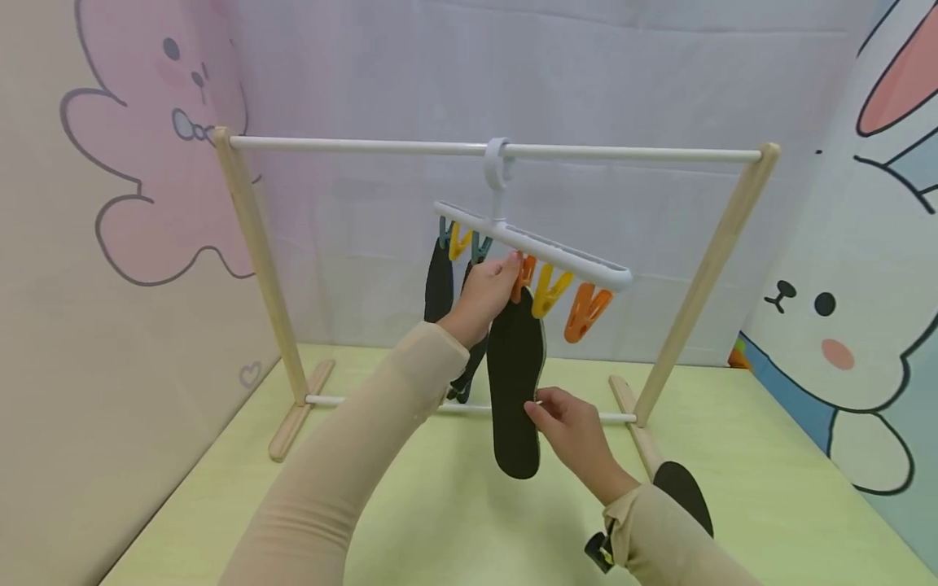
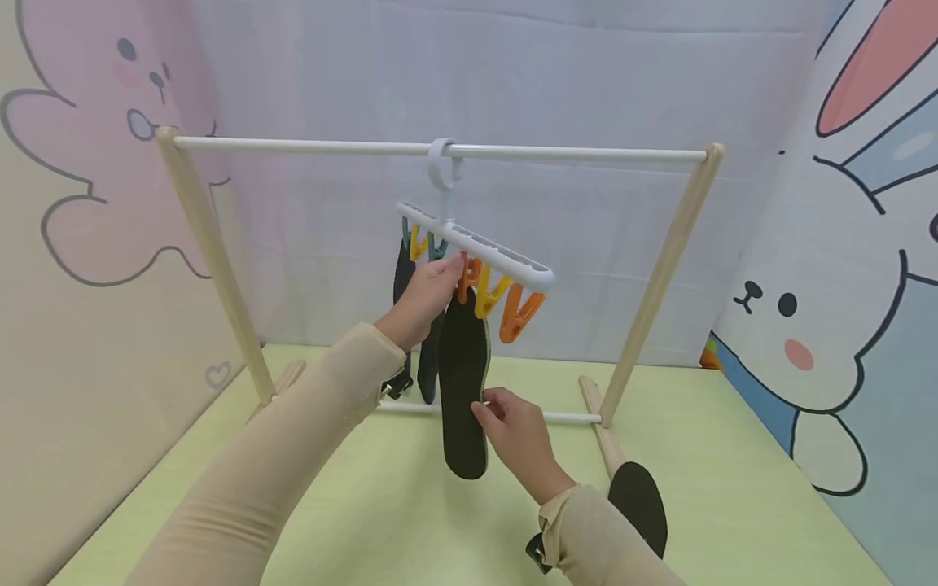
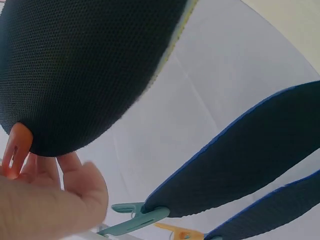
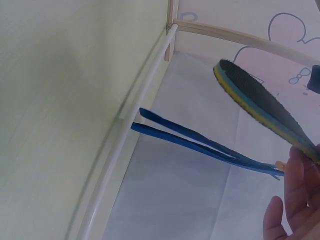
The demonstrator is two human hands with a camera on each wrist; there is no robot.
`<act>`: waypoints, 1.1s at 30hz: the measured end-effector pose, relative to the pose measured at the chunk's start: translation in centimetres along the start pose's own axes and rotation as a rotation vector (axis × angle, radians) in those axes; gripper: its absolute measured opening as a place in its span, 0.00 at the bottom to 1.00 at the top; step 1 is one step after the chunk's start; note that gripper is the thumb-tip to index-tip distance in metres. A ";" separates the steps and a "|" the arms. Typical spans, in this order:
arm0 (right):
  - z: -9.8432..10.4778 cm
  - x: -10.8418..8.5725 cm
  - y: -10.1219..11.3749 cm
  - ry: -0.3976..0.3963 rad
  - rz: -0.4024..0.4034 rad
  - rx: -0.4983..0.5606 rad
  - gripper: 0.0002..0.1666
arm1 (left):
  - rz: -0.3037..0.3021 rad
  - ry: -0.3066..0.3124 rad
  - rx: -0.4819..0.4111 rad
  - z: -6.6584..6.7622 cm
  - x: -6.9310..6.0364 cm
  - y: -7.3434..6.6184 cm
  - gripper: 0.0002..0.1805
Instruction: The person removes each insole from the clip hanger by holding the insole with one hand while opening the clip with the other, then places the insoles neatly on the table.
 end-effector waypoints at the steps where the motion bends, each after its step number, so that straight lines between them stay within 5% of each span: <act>1: 0.0 0.0 0.1 0.004 0.002 -0.001 0.05 | 0.023 0.014 -0.012 0.0 0.1 0.0 0.23; 4: -0.1 0.5 0.3 0.022 0.013 -0.028 0.04 | 0.069 0.043 -0.027 0.0 0.2 0.0 0.22; 16: 0.2 4.5 2.0 -0.131 0.062 0.006 0.11 | 0.014 0.037 -0.018 0.1 0.1 -0.2 0.23; 23: 0.4 4.6 2.5 -0.083 0.033 -0.014 0.13 | 0.023 0.052 0.007 0.5 0.1 -0.1 0.23; 33: 0.6 5.1 2.3 -0.060 0.129 -0.052 0.10 | 0.124 0.133 -0.042 0.9 0.4 -0.4 0.24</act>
Point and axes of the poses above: each hand's wrist, its own x-axis towards the middle knuckle, its own z-axis out of the back of the hand, y = z × x, the point moved 1 cm from there along x, towards the middle knuckle, and after that the axes turned 13 degrees about -y, right-handed, at the moved point
